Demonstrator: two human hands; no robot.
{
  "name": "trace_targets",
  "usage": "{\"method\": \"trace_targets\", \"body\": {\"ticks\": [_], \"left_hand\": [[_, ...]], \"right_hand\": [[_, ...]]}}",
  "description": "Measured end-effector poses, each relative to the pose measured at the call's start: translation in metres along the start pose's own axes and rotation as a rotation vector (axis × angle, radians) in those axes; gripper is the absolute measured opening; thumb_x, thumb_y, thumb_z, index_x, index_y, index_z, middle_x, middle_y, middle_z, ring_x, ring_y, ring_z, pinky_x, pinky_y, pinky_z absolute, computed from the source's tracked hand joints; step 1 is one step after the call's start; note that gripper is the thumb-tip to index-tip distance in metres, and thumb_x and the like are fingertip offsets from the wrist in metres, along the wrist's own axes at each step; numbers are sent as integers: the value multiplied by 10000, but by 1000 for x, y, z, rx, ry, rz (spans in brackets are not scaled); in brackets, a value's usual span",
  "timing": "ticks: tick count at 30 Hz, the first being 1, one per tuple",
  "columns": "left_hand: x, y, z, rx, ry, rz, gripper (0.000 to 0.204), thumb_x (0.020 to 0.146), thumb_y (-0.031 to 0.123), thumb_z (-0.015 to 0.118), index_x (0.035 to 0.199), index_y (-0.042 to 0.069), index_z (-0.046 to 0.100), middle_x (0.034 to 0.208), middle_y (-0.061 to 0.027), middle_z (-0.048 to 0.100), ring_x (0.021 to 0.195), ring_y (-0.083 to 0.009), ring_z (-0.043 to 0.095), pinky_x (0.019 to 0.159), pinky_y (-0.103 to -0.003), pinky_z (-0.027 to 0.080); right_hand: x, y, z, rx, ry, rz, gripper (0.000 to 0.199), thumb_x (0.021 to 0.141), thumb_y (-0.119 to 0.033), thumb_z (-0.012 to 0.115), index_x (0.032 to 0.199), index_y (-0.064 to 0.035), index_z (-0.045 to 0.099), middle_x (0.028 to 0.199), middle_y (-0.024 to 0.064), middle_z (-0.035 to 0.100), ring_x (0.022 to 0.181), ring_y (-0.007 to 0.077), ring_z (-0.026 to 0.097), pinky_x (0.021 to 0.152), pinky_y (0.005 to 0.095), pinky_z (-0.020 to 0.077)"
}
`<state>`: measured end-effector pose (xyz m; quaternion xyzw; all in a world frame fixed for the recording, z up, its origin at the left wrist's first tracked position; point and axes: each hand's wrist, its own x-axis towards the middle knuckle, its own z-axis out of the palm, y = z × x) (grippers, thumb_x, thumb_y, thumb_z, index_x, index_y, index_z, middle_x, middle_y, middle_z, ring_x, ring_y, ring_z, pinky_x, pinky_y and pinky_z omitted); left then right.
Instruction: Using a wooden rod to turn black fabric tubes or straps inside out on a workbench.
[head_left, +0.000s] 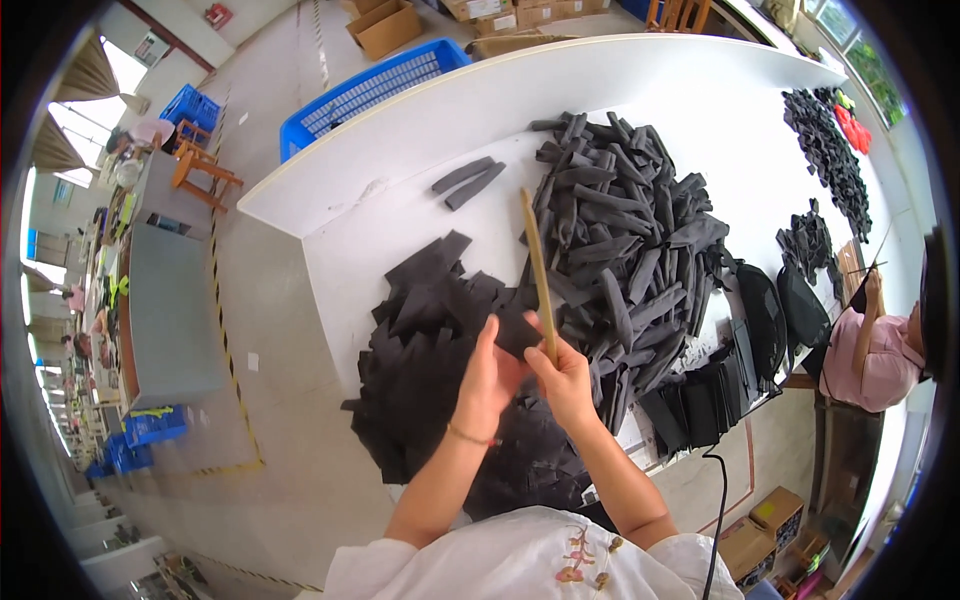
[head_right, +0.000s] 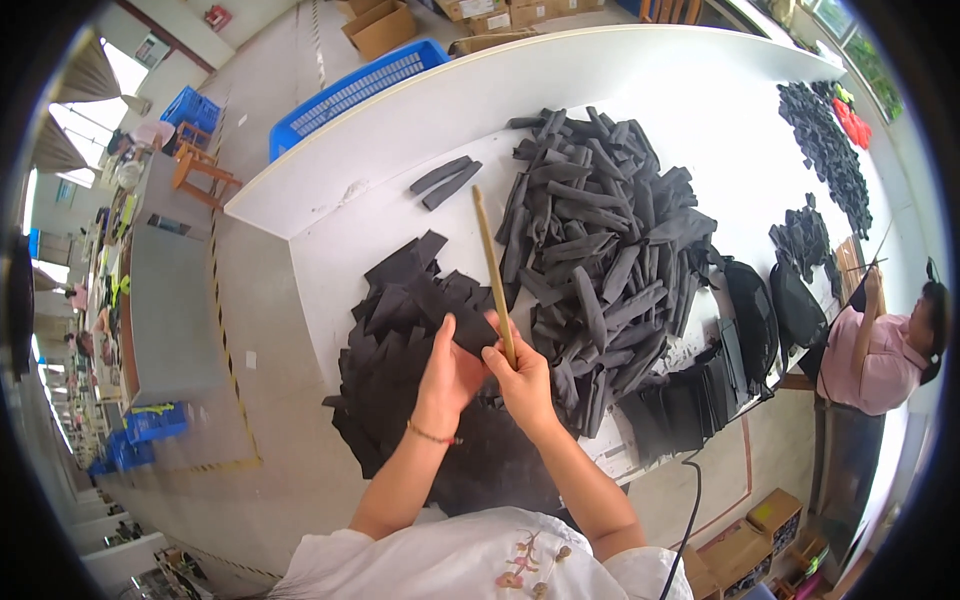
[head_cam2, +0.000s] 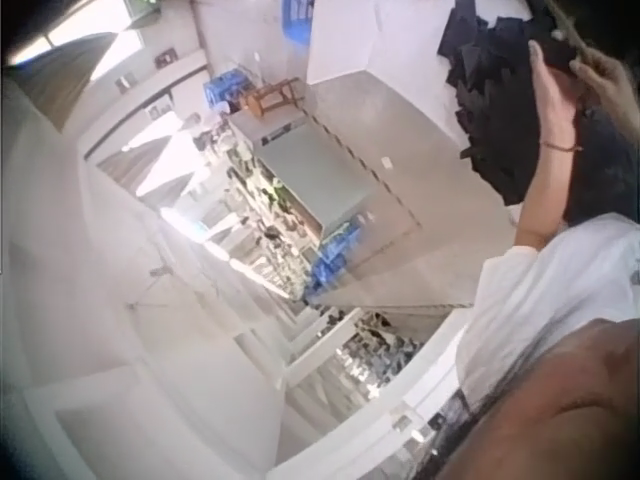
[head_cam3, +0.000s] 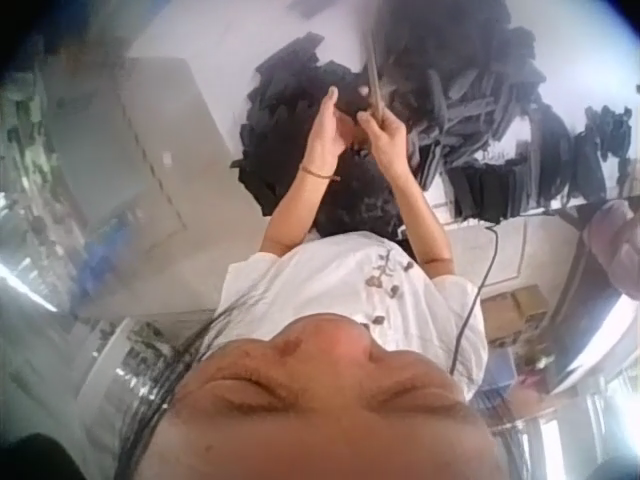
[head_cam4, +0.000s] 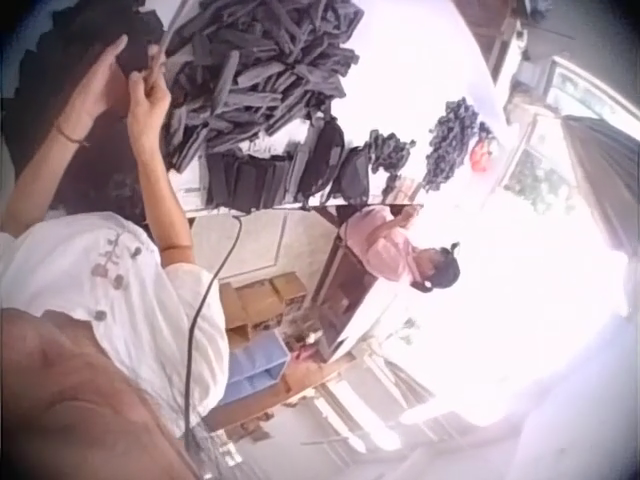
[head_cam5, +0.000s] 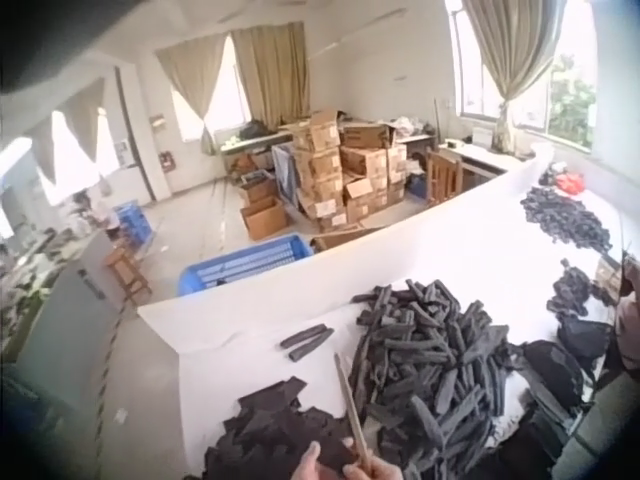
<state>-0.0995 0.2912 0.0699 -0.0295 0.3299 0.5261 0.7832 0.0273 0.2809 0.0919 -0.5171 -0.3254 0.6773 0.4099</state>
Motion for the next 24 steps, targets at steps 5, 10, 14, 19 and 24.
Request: {"method": "trace_targets", "body": {"ticks": [5, 10, 14, 19, 24], "left_hand": [[14, 52, -7, 41, 94, 270, 231, 944, 191, 575, 1039, -18, 604, 971, -137, 661, 875, -266, 657, 779, -380, 546], [11, 72, -18, 15, 232, 381, 215, 903, 206, 654, 987, 12, 613, 936, -107, 666, 836, -239, 665, 749, -365, 569], [9, 72, -15, -20, 237, 403, 241, 892, 212, 671, 981, -4, 614, 938, -118, 662, 845, -247, 666, 759, -363, 570], [5, 64, -5, 37, 238, 428, 219, 903, 212, 655, 977, 8, 624, 927, -104, 673, 849, -236, 672, 758, -369, 573], [-16, 24, 4, 125, 219, 400, 244, 906, 174, 641, 1005, -46, 613, 929, -146, 671, 818, -263, 674, 760, -381, 564]], "right_hand": [[-42, 12, -14, -162, 32, -121, 222, 971, -195, 542, 1072, -4, 590, 681, -59, 440, 585, 27, 381, 509, 193, 307], [-98, 17, -48, -251, -132, 42, 252, 1006, -203, 471, 1111, 0, 578, 626, -59, 395, 539, 24, 354, 480, 192, 276], [-114, 13, -48, -358, -150, 59, 265, 1005, -201, 476, 1107, 18, 584, 637, -54, 403, 555, 25, 356, 490, 197, 273], [-108, 18, -48, -422, -153, 87, 226, 997, -171, 483, 1099, -4, 596, 642, -41, 434, 583, 42, 399, 516, 205, 329], [-83, 29, -31, -389, -134, 95, 221, 995, -168, 481, 1087, -5, 599, 647, -34, 444, 581, 41, 408, 520, 202, 338]]}}
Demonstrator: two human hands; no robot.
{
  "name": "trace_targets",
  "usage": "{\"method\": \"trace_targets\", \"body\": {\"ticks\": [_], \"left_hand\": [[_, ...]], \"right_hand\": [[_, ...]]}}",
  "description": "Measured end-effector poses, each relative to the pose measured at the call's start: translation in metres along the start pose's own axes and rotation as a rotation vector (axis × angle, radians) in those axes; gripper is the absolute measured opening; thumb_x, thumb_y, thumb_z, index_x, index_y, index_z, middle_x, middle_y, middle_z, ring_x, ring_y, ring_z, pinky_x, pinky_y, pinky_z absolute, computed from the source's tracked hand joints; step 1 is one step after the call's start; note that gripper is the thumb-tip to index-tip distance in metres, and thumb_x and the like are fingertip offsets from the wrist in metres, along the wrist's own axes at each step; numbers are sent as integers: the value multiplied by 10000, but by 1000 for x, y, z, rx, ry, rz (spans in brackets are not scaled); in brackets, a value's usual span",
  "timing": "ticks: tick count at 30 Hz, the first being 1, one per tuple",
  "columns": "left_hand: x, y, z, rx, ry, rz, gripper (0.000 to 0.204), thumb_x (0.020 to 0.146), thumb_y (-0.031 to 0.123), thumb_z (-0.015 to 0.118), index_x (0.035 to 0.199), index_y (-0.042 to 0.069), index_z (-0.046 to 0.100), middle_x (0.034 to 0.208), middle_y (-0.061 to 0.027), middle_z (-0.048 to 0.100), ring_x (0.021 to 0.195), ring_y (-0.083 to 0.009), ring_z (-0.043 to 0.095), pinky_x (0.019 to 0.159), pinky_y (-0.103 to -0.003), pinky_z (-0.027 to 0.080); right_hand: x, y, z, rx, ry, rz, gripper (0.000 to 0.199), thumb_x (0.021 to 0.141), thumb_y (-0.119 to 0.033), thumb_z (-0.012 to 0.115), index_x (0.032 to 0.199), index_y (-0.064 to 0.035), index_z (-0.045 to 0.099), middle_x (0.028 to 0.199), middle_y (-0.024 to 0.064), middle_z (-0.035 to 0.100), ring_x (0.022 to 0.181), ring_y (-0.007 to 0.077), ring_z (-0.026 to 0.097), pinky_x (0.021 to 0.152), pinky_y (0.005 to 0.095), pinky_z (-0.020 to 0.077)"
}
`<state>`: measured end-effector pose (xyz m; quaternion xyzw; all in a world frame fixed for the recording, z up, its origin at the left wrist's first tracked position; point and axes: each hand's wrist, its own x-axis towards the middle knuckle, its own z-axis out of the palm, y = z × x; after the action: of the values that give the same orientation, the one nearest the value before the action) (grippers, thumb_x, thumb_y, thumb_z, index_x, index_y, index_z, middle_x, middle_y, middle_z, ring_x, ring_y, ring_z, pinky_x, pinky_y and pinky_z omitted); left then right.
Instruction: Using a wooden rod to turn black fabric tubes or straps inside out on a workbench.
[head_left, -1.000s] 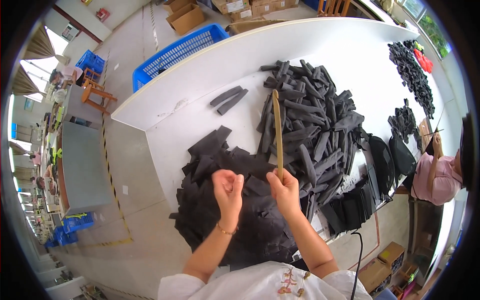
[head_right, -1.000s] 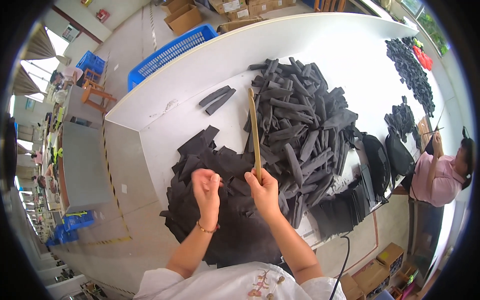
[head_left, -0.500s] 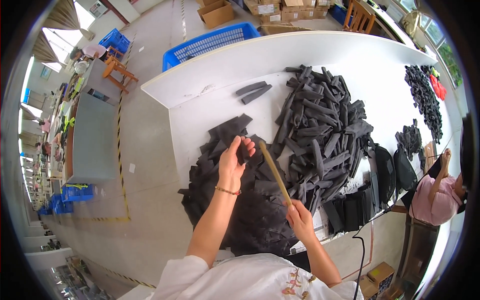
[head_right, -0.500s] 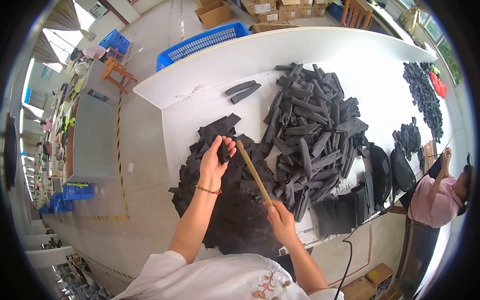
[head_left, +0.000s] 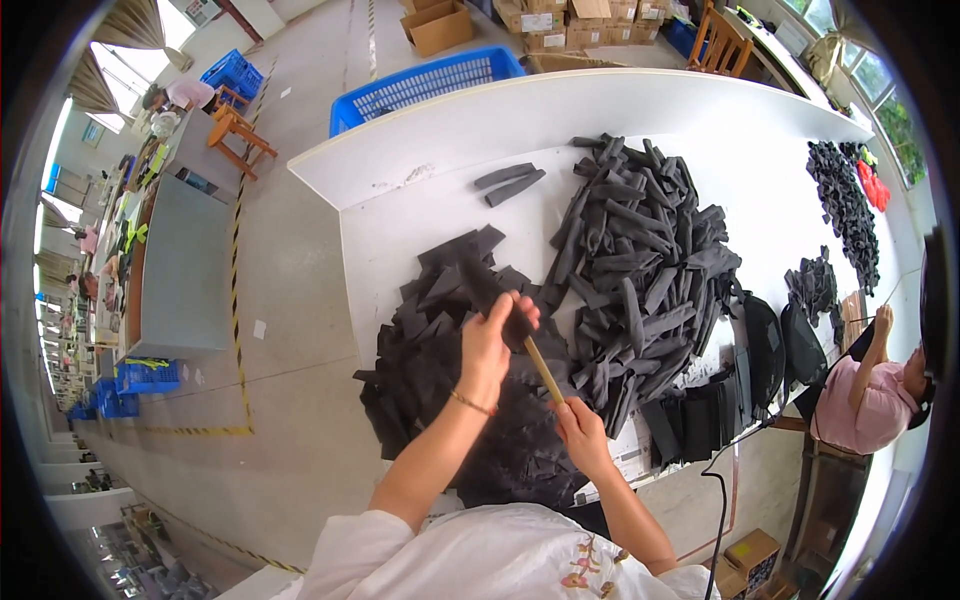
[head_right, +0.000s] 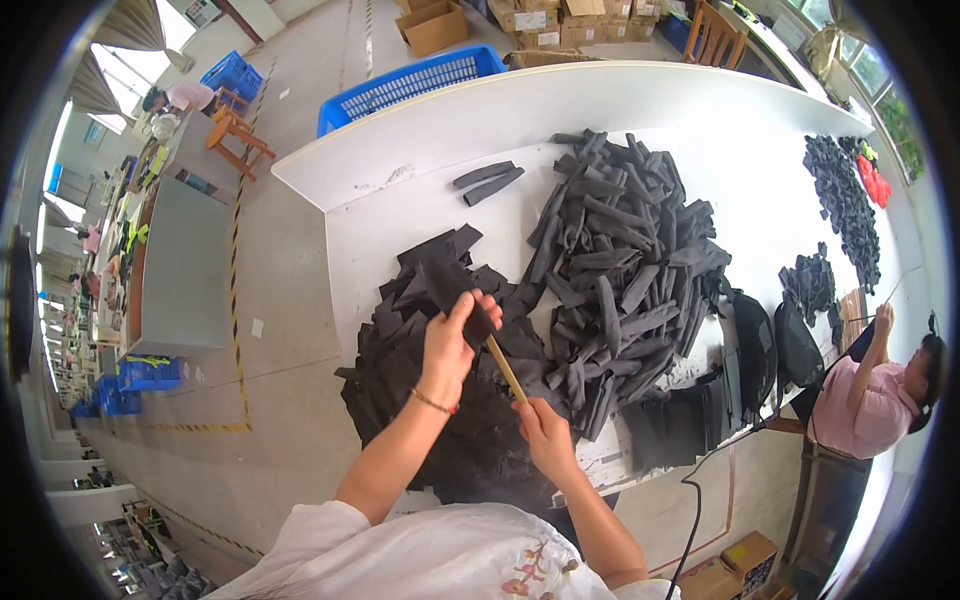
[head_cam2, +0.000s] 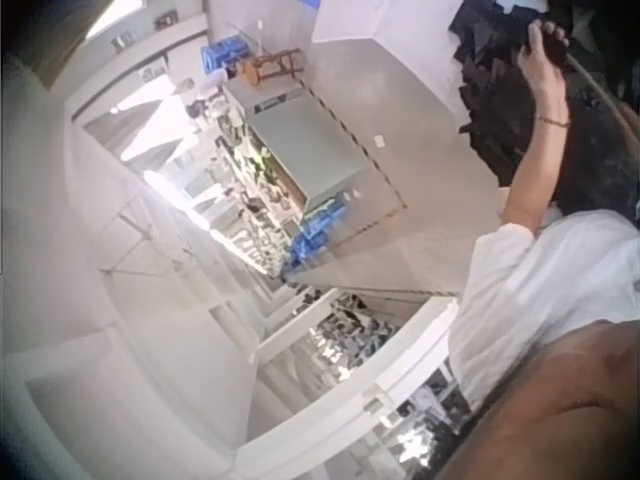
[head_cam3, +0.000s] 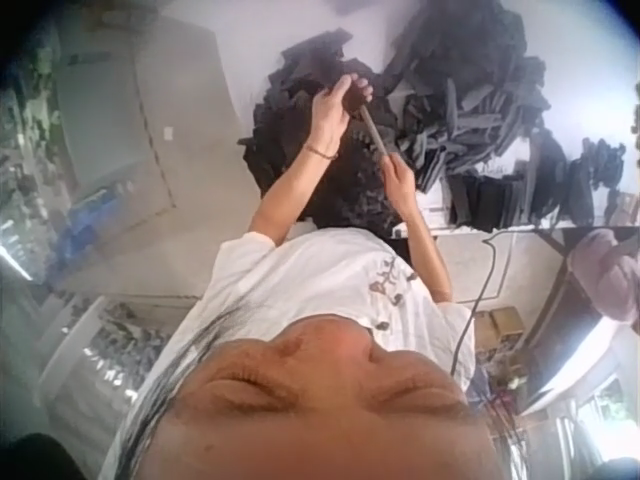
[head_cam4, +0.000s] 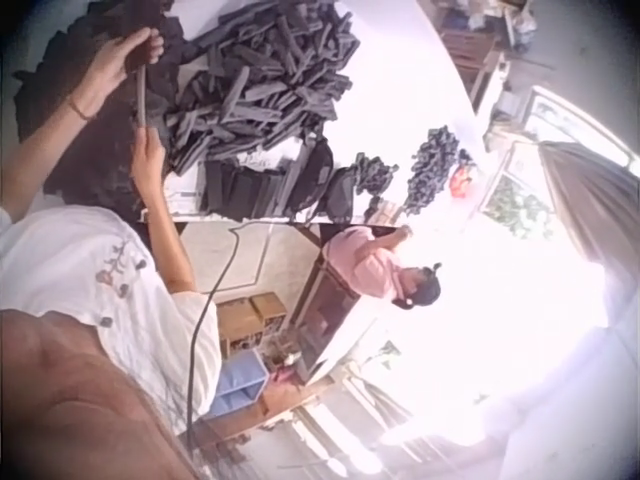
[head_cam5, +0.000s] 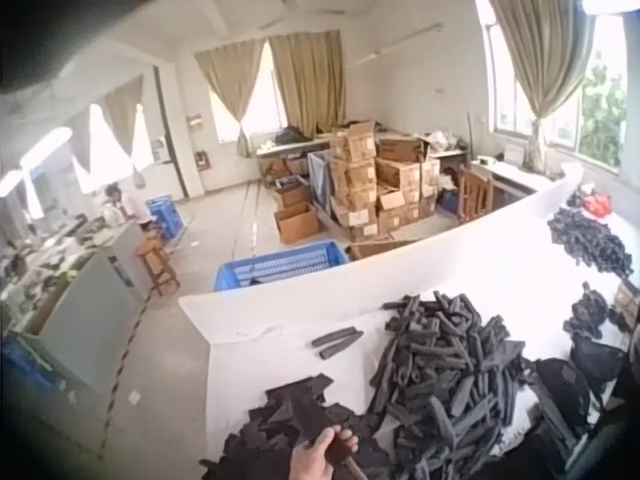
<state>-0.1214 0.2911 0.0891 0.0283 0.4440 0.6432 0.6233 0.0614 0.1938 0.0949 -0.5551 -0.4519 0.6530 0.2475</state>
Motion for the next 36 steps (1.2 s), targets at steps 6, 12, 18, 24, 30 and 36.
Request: {"method": "trace_targets", "body": {"ticks": [6, 12, 18, 24, 30, 36], "left_hand": [[-67, -46, -16, 63, -3, -77, 335, 939, 226, 600, 1124, -53, 603, 977, -150, 675, 925, -263, 658, 821, -363, 533], [-57, -19, -34, 1, 27, -60, 280, 928, 217, 616, 1105, 0, 628, 907, -144, 678, 742, -267, 662, 697, -368, 545], [-51, -5, -21, 91, 84, -9, 247, 893, 236, 667, 1013, 21, 646, 746, -107, 651, 551, -195, 608, 480, -296, 442], [-36, 26, -14, 186, 137, 157, 286, 913, 269, 642, 929, -16, 623, 572, -16, 514, 381, -75, 388, 353, -203, 247], [-4, 41, -38, 15, 70, 154, 269, 953, 336, 576, 914, 73, 616, 482, 59, 379, 341, -42, 279, 346, -215, 218], [-23, -21, -10, -171, 288, -5, 192, 963, 249, 541, 884, 75, 558, 598, 7, 469, 419, -71, 340, 396, -210, 261]], "right_hand": [[44, 11, 43, 87, 151, -331, 192, 1003, -154, 460, 1048, 9, 551, 759, -29, 532, 650, 45, 464, 550, 202, 384], [5, 36, 68, -48, 113, -237, 237, 1010, -204, 443, 995, -1, 564, 662, 73, 553, 598, 134, 519, 559, 292, 428], [-19, 54, 65, -83, 37, -139, 248, 1019, -229, 425, 943, -29, 549, 613, 52, 495, 563, 133, 483, 532, 290, 410], [-72, 53, 39, -151, -135, 52, 246, 1014, -236, 438, 921, -35, 544, 632, 43, 488, 574, 113, 459, 541, 288, 409], [-127, 35, -37, -59, -384, 274, 270, 962, -254, 560, 832, -17, 552, 692, 15, 492, 654, 79, 469, 573, 274, 403], [-29, -23, 13, -227, 199, -309, 181, 878, -117, 662, 1009, -15, 590, 641, 1, 483, 584, 59, 428, 516, 234, 387]]}}
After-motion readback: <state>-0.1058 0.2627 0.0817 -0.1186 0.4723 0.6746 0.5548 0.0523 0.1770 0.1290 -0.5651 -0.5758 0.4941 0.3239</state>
